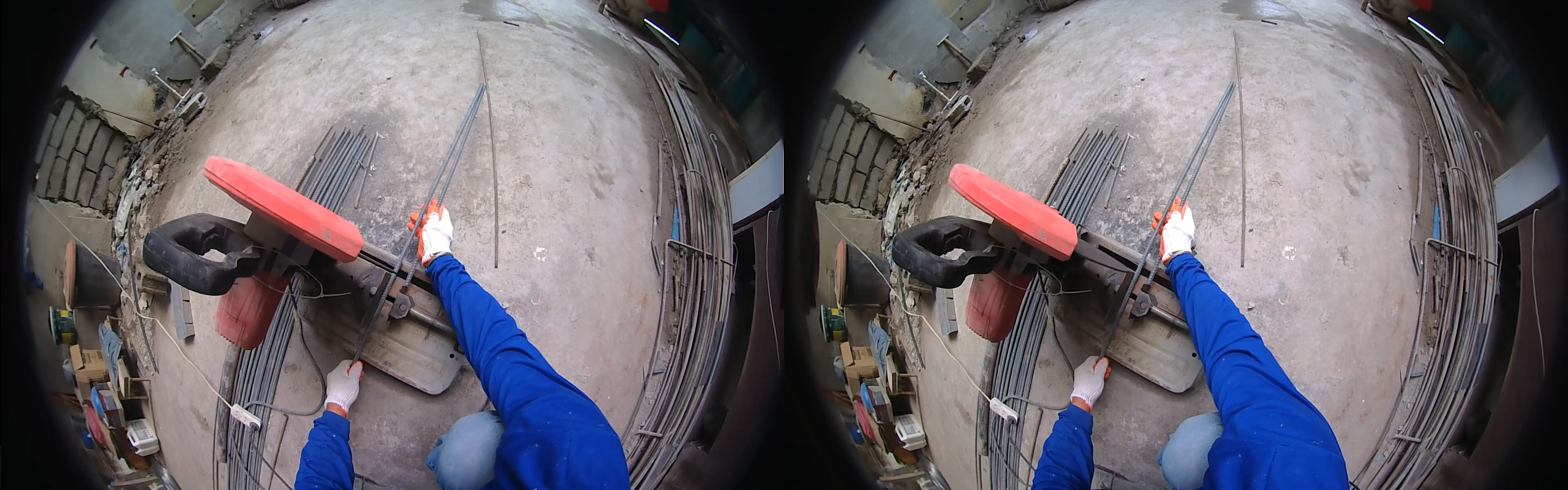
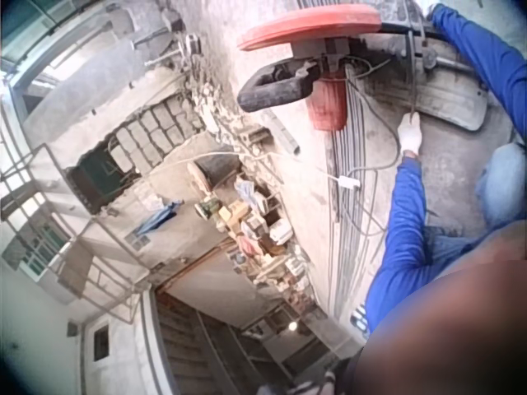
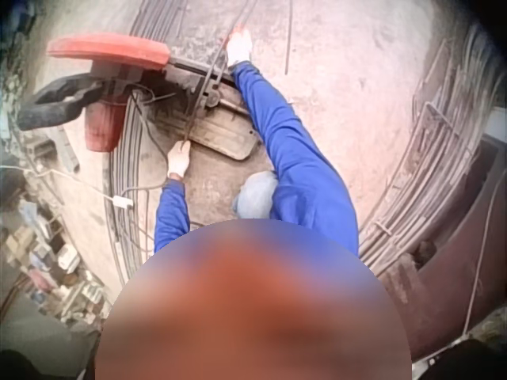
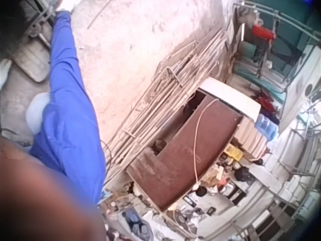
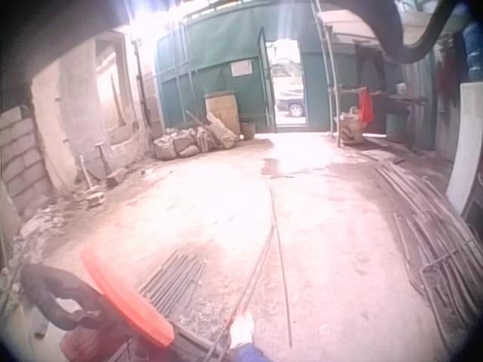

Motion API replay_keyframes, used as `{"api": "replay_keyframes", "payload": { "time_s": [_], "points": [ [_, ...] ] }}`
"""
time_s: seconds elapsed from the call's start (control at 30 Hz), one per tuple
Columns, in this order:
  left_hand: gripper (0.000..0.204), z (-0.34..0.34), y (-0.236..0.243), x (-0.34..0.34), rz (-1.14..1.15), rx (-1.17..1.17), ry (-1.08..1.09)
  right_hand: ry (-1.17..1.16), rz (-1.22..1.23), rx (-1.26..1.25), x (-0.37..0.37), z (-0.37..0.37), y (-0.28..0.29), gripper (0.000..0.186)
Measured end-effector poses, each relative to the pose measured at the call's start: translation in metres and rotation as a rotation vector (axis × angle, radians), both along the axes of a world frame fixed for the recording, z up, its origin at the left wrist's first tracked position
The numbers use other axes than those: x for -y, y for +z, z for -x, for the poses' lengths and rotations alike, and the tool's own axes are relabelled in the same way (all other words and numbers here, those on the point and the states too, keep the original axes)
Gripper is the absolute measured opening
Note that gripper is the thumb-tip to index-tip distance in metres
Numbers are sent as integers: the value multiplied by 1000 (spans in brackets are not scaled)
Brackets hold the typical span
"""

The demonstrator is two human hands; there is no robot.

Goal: The person kneels on the floor and uses a red chop saw to cut long metal rods. They position each rod under the blade, lower the saw to cut, and then lift the saw to remove the cut piece. The process is repeated for several rods.

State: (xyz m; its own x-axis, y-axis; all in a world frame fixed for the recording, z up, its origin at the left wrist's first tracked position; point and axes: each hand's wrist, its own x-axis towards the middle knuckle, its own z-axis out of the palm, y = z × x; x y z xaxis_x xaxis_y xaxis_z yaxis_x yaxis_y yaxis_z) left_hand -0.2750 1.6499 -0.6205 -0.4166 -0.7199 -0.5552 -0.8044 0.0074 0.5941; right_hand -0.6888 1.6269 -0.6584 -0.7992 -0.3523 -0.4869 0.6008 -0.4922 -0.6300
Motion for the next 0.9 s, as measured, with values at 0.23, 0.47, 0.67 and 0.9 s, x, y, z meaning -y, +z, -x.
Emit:
{"api": "replay_keyframes", "payload": {
  "time_s": [0.23,0.47,0.67,0.9],
  "points": [
    [30,3,2,-1,10,-3,10,-3,28,-52,4,-1,-9,42],
    [29,3,1,-2,-1,2,18,13,-20,-132,11,-6,-6,23],
    [31,6,7,-1,-30,16,17,-51,31,-119,14,-13,-2,22],
    [33,7,10,-1,-47,23,22,-49,36,-81,14,-13,-5,32]
  ]
}}
